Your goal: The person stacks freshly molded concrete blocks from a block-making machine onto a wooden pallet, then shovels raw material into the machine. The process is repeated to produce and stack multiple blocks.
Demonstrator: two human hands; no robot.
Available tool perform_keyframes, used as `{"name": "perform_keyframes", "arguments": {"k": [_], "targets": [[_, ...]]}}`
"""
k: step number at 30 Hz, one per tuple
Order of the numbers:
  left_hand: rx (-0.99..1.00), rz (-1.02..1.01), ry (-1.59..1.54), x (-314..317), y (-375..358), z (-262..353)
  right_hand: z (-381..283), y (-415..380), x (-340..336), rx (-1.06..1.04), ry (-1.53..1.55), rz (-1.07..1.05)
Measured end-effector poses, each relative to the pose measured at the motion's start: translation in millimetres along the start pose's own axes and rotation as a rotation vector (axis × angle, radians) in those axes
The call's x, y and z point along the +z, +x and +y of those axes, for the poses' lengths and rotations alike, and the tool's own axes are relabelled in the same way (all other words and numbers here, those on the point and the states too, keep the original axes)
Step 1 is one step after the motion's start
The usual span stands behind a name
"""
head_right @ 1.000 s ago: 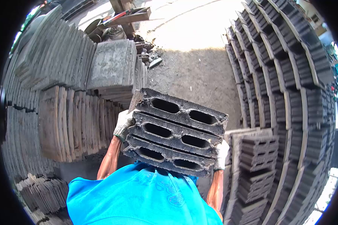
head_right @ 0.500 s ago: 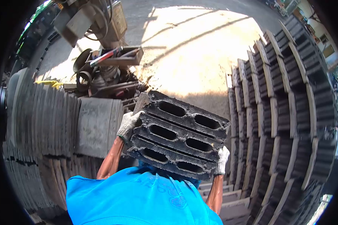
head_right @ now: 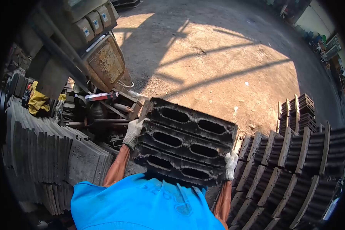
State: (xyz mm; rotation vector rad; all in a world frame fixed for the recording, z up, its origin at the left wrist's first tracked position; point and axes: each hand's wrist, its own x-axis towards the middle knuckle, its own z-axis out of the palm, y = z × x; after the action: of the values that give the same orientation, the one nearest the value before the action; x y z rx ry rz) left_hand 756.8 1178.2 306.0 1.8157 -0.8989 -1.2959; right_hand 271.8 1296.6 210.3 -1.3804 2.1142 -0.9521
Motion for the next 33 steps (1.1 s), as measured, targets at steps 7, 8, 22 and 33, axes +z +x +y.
{"name": "perform_keyframes", "arguments": {"k": [7,8,22,33], "targets": [[-0.021,0.204,-0.007,102,406,222,-145,545,162,0.01,0.084,-0.316],[-0.083,0.195,-0.073,127,511,281,-201,658,193,-0.041,0.206,-0.302],[-0.136,0.305,-0.261,204,690,400,-277,950,273,-0.041,0.302,-0.453],[-0.187,0.448,-0.192,107,1135,597,-455,1348,606,-0.162,0.199,-0.482]]}}
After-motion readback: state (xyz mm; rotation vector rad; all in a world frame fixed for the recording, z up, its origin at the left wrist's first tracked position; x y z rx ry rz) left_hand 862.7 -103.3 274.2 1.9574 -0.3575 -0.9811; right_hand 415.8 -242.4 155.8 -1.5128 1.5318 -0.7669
